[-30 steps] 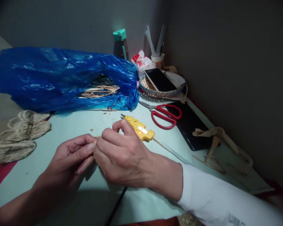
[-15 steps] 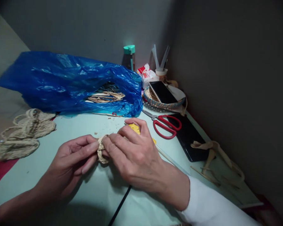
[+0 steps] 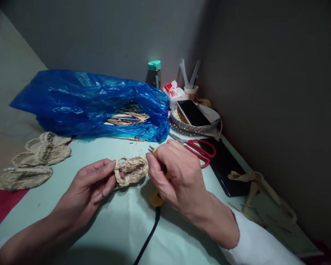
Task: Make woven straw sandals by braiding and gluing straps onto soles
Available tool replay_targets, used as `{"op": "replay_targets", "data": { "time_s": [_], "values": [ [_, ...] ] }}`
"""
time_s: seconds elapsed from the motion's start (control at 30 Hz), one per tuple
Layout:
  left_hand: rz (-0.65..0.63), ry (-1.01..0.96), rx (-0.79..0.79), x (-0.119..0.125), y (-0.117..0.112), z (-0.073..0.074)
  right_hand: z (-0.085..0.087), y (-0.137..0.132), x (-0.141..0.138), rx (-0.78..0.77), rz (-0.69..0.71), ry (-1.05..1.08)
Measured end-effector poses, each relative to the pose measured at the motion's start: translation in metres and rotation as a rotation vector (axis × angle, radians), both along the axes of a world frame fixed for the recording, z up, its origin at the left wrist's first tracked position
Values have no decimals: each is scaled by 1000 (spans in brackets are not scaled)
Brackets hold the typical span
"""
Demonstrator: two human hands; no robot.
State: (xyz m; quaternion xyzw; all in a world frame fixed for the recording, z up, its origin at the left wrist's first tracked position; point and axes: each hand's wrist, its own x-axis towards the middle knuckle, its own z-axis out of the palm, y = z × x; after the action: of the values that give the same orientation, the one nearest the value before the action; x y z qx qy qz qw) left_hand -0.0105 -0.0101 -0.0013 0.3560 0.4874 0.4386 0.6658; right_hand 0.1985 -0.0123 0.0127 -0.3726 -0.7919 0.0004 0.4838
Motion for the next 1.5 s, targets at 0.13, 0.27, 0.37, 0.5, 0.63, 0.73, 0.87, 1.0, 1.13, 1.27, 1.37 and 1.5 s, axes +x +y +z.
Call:
{"op": "replay_targets", "data": {
  "time_s": [0.13, 0.27, 0.37, 0.5, 0.63, 0.73, 0.87, 1.0, 1.13, 1.27, 1.37, 1.5],
  "values": [
    [-29, 7, -19, 2, -3, 2, -6, 1, -4, 73, 128, -45],
    [-43, 0, -39, 5, -6, 5, -13, 2, -10, 129, 88, -223],
    [-36, -3, -50, 6, -7, 6, -15, 2, -14, 187, 3, -341],
    [-29, 3, -52, 5, -8, 4, -12, 1, -15, 248, 15, -367],
    [-46, -11, -60, 5, -12, 1, -10, 1, -13, 281, 31, -382],
    [-57, -10, -54, 7, -14, 2, -13, 2, -12, 343, 36, -403],
    [-98, 17, -29, 8, -14, 6, -13, 6, -6, 412, 37, -418],
    [-168, 114, 27, 6, -17, 11, -7, 10, -1, 452, 11, -430],
    [-133, 221, 82, 1, -23, 16, -5, 11, 2, 485, -3, -425],
    [6, 255, 179, -9, -18, 20, -6, 11, 8, 480, -46, -397],
    [125, 244, 224, -16, -2, 18, -7, 10, 11, 461, -58, -364],
    [195, 177, 231, -20, 23, 11, -5, 6, 8, 440, -37, -300]
  ]
}}
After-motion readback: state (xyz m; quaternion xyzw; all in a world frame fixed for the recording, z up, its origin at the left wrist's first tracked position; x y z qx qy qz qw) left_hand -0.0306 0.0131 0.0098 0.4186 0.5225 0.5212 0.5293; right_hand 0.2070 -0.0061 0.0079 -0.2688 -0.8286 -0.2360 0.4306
